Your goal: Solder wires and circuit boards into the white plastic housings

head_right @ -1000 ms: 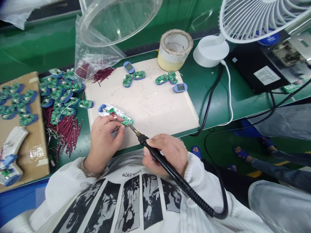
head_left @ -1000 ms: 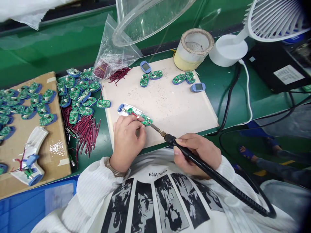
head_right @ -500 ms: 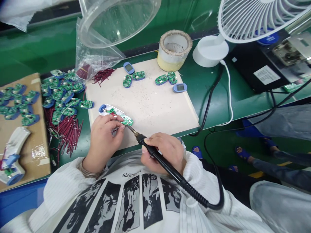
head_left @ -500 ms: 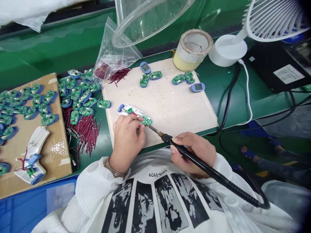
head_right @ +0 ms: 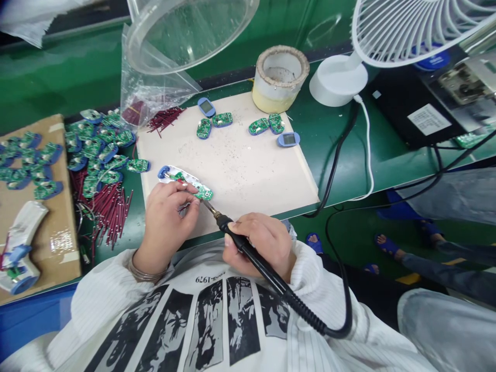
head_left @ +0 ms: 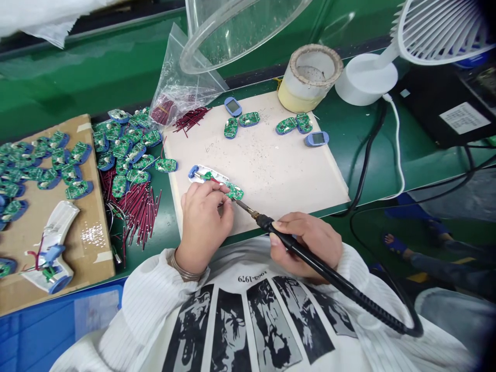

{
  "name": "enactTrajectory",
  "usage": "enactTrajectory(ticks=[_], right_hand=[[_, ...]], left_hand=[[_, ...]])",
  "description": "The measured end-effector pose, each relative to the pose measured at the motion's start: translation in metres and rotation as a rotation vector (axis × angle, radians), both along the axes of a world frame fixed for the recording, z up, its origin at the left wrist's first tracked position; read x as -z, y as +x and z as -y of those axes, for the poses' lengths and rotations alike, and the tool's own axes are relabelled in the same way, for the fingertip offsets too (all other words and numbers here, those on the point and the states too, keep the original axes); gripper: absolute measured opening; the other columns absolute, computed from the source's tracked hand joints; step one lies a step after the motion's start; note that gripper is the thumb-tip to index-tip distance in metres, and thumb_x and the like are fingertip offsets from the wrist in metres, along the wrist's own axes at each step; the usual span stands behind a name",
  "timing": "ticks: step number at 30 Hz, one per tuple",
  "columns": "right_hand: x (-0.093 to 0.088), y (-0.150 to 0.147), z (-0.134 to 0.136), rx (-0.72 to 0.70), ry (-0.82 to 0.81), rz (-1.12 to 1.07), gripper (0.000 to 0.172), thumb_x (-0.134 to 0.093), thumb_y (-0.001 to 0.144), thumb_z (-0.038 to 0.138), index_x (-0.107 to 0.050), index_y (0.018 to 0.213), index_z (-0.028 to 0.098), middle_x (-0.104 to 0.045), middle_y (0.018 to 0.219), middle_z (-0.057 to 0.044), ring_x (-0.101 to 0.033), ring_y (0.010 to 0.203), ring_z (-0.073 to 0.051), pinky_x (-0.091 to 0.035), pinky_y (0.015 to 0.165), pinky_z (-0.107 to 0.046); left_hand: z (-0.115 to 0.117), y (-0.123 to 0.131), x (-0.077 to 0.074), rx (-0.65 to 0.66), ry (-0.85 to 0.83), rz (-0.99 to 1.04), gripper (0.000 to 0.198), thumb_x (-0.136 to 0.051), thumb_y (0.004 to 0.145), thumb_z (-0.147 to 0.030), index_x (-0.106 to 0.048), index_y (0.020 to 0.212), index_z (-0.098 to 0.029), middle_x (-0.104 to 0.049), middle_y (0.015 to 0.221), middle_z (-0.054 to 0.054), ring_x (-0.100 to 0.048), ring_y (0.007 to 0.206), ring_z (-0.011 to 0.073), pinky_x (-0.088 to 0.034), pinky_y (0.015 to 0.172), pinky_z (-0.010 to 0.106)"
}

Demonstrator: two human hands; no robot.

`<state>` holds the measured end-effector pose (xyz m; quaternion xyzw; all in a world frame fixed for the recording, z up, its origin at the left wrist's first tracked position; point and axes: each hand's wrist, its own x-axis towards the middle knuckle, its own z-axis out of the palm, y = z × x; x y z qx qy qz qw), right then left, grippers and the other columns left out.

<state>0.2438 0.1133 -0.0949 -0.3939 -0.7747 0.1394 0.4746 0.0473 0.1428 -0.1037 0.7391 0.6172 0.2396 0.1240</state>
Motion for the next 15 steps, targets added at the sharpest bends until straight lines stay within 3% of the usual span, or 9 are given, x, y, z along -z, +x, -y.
enactTrajectory(ticks=[15], right_hand=[[-0.012, 0.011, 0.000, -0.013, 0.042, 0.079, 0.025, -0.063, 0.075, 0.011, -0.056, 0.097, 0.018, -0.067, 0.070, -0.006, -0.065, 0.056, -0.018, -0.058, 0.048, -0.028]], left_hand=[[0.000, 0.001, -0.002, -0.015, -0.013, 0.001, 0.011, -0.060, 0.080, -0.015, -0.066, 0.073, -0.020, -0.071, 0.101, 0.002, -0.059, 0.096, 0.0246, -0.045, 0.088, 0.043]])
